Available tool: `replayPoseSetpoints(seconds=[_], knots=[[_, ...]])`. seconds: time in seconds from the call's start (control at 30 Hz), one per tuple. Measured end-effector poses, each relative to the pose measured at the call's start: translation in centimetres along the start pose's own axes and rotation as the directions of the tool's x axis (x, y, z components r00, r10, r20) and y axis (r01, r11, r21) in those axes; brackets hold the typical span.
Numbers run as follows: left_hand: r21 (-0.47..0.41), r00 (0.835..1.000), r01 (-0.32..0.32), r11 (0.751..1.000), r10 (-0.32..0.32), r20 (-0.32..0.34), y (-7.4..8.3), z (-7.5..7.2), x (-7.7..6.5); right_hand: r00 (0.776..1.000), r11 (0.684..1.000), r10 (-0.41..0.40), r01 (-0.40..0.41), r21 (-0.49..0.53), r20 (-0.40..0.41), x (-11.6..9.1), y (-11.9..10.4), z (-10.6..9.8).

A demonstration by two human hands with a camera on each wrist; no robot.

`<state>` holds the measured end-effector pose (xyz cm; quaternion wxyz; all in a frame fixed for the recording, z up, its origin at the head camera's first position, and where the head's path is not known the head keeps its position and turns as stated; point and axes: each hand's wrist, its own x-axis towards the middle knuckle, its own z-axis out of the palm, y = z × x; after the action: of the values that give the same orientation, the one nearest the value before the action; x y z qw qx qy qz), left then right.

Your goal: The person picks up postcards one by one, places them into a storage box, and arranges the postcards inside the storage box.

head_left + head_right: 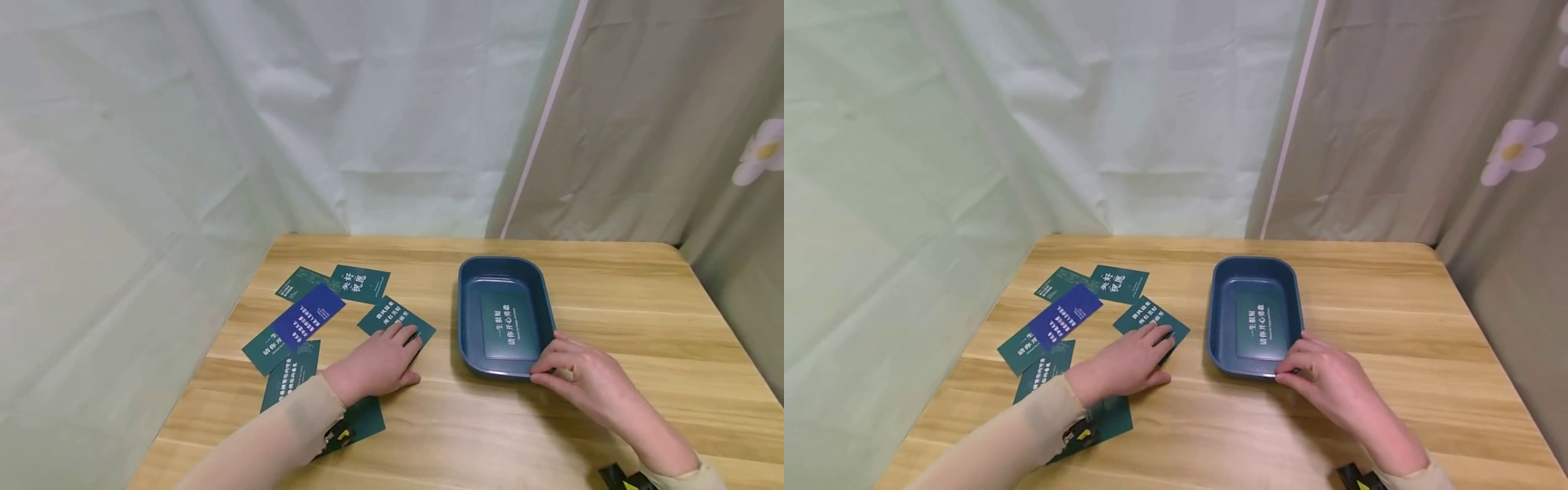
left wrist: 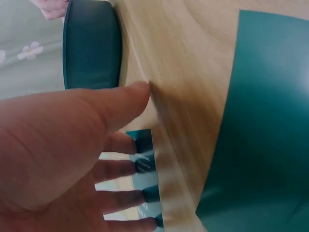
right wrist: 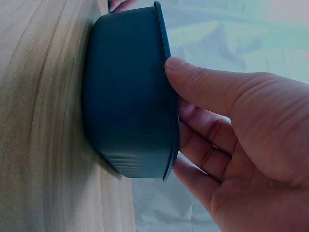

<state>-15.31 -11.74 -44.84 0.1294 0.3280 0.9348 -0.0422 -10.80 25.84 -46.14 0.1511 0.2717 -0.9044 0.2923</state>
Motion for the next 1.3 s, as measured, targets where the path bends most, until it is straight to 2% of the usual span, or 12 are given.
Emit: replayPoseSetpoints(seconds=[0.1, 0.43, 0.7, 1.07, 1.17, 1.3], knots=[[-0.007, 0.999, -0.036, 0.999, 0.036, 0.000, 0.2, 0.1, 0.2, 1.000, 1.000, 0.000, 0.000, 0.000, -0.003, -0.1, 0.0, 0.1], [0.002, 0.997, -0.083, 0.997, 0.083, -0.007, 0.6, -0.5, 1.3, 1.000, 0.999, -0.023, 0.023, 0.025, -0.019, -0.2, 0.1, 0.1], [0.067, 0.986, -0.155, 0.986, 0.158, -0.046, 0.5, -0.5, 2.1, 1.000, 1.000, -0.016, 0.016, 0.003, -0.006, -0.2, 0.1, 0.1], [-0.080, 0.967, -0.245, 0.966, 0.239, -0.084, -0.2, -1.0, 3.0, 1.000, 1.000, -0.022, 0.022, 0.013, -0.018, -0.2, 0.1, 0.2], [-0.151, 0.973, -0.224, 0.963, 0.213, -0.084, -0.6, -1.2, 3.1, 0.999, 0.999, -0.029, 0.029, 0.018, -0.022, -0.2, 0.1, 0.2], [-0.217, 0.988, -0.141, 0.966, 0.123, -0.097, -1.4, -1.6, 3.1, 1.000, 1.000, -0.022, 0.023, 0.015, -0.019, -0.2, 0.0, 0.2]])
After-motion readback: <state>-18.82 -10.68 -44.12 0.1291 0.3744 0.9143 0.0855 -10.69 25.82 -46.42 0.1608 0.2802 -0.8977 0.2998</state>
